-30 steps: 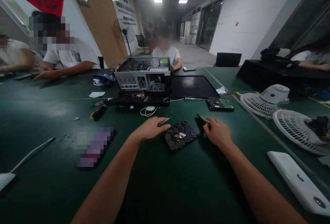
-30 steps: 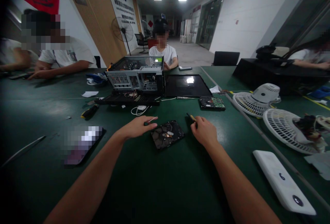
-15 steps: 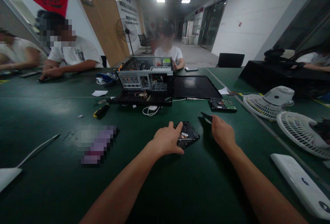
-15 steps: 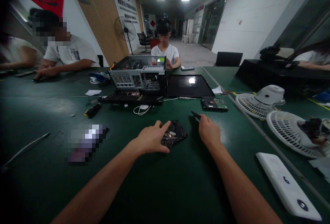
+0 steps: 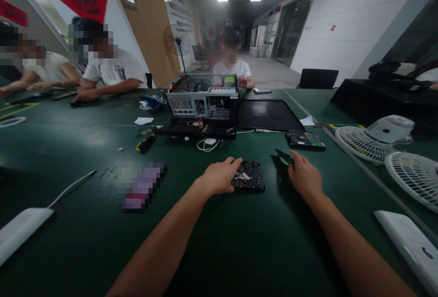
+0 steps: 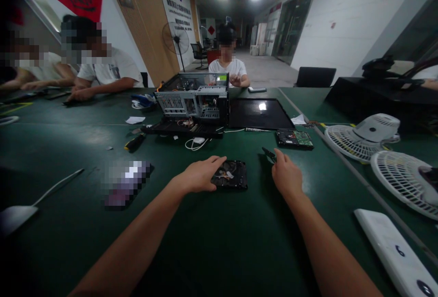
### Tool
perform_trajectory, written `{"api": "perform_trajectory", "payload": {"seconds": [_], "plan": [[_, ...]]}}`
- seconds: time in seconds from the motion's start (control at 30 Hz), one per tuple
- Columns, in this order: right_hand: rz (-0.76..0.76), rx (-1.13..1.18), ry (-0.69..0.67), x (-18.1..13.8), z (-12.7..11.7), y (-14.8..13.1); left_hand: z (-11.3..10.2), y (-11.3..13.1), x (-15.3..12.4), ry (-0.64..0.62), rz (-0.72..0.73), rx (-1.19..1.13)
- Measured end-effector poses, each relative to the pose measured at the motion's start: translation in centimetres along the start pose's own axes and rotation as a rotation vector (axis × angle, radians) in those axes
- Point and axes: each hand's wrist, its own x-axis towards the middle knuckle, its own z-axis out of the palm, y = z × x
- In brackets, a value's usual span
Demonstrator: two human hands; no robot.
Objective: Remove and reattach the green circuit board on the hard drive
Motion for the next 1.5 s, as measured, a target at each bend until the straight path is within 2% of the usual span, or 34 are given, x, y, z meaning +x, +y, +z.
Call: {"api": "perform_trajectory", "payload": {"seconds": [0.13, 0.23, 0.3, 0.4, 0.5, 0.7, 1.0, 1.23, 1.33, 1.5], "plan": [[0.039, 0.194, 0.045, 0.0, 0.2, 0.1, -0.5, 0.2, 0.0, 0.088, 0.05, -0.126], [0.132, 0.575, 0.051, -0.1, 0.5, -0.1, -0.4, 0.7, 0.3, 0.177, 0.084, -0.184], [0.218, 0.945, -0.026, -0.3, 0.8, -0.6, -0.2, 1.2, 0.7, 0.257, 0.111, -0.204], [0.31, 1.48, -0.263, -0.7, 1.1, -1.7, 0.0, 2.0, 1.2, 0.302, 0.13, -0.171], [0.362, 1.69, -0.424, -1.1, 0.9, -2.9, 0.3, 2.8, 1.4, 0.258, 0.122, -0.096], [0.346, 1.737, -0.562, -1.9, -0.4, -4.2, 1.0, 3.8, 1.2, 0.205, 0.086, -0.162], [0.282, 1.718, -0.577, -2.5, -1.2, -5.2, 1.1, 5.1, 0.9, 0.178, 0.117, -0.445], [0.216, 1.729, -0.619, -2.9, -1.8, -5.9, 0.9, 4.9, 0.8, 0.175, 0.112, -0.433], [0.203, 1.72, -0.612, -2.8, -1.3, -5.6, 0.9, 4.6, 0.9, 0.186, 0.072, -0.422], [0.219, 1.699, -0.527, -2.3, 0.0, -4.3, 1.0, 4.0, 1.1, 0.196, -0.016, -0.416]]}}
